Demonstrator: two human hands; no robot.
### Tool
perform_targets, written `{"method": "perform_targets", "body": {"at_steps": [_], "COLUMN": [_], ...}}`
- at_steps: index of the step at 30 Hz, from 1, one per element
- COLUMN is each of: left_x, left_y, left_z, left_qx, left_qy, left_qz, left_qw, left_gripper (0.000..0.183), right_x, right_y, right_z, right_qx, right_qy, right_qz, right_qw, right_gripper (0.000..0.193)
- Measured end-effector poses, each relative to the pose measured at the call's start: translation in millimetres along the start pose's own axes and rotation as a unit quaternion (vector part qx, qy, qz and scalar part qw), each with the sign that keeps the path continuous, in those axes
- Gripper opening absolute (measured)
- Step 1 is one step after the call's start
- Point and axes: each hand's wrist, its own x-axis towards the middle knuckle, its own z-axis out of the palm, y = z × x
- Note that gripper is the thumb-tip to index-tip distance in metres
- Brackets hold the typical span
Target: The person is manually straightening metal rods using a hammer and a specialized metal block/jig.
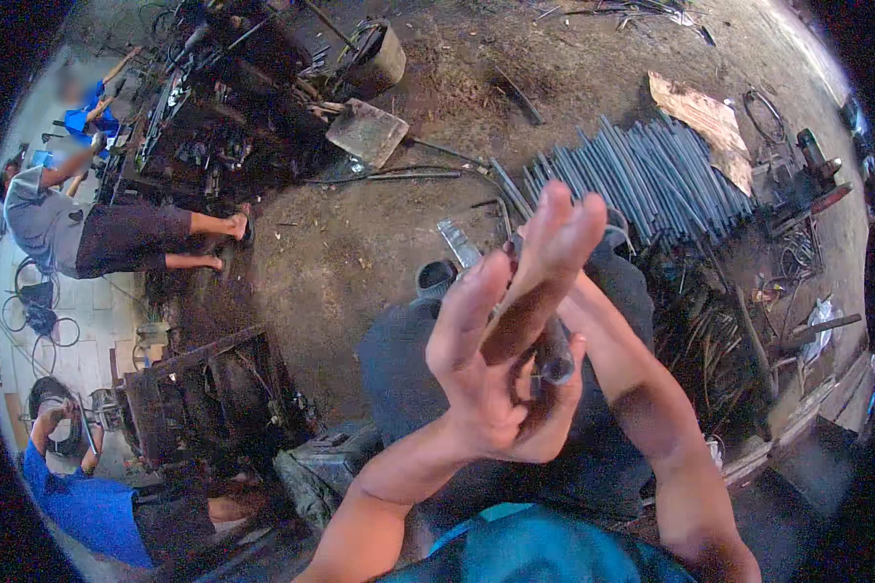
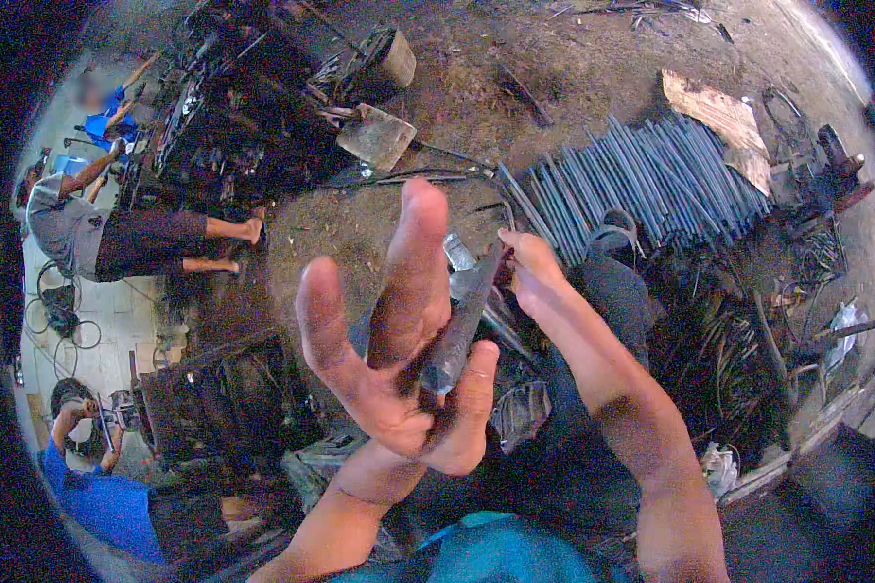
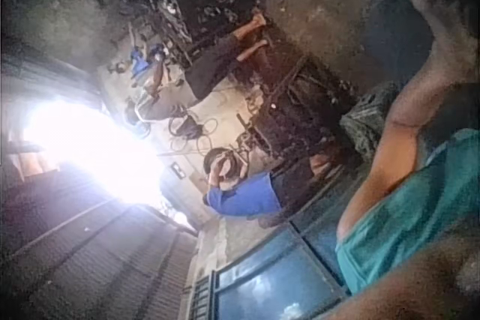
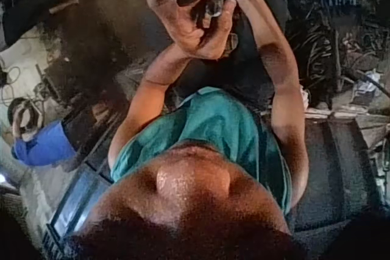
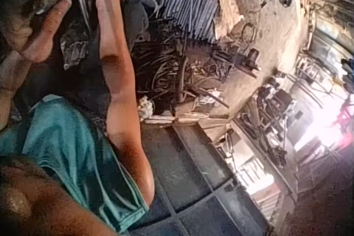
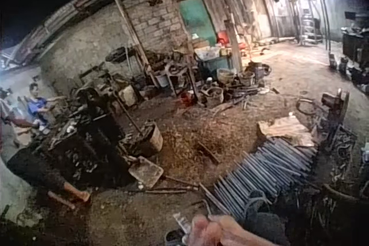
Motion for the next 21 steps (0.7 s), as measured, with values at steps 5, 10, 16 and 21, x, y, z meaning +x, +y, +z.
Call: {"method": "perform_targets", "body": {"at_steps": [5, 10, 16, 21], "left_x": [-8, -6, -3, -16], "left_y": [7, 6, -49, -81], "left_z": [-7, -25, -104, -134], "left_qx": [0.082, 0.213, -0.130, -0.342], "left_qy": [-0.002, 0.053, 0.397, 0.447], "left_qz": [-0.018, -0.066, -0.250, -0.318], "left_qw": [0.996, 0.973, 0.874, 0.763], "left_gripper": [0.073, 0.070, 0.040, 0.034], "right_x": [10, 3, -68, -121], "right_y": [14, -17, -88, -97], "right_z": [7, -11, -4, 44], "right_qx": [-0.053, 0.056, 0.160, 0.064], "right_qy": [0.014, 0.011, 0.000, -0.003], "right_qz": [0.006, -0.049, -0.328, -0.539], "right_qw": [0.998, 0.997, 0.931, 0.840], "right_gripper": [0.018, 0.017, 0.018, 0.030]}}
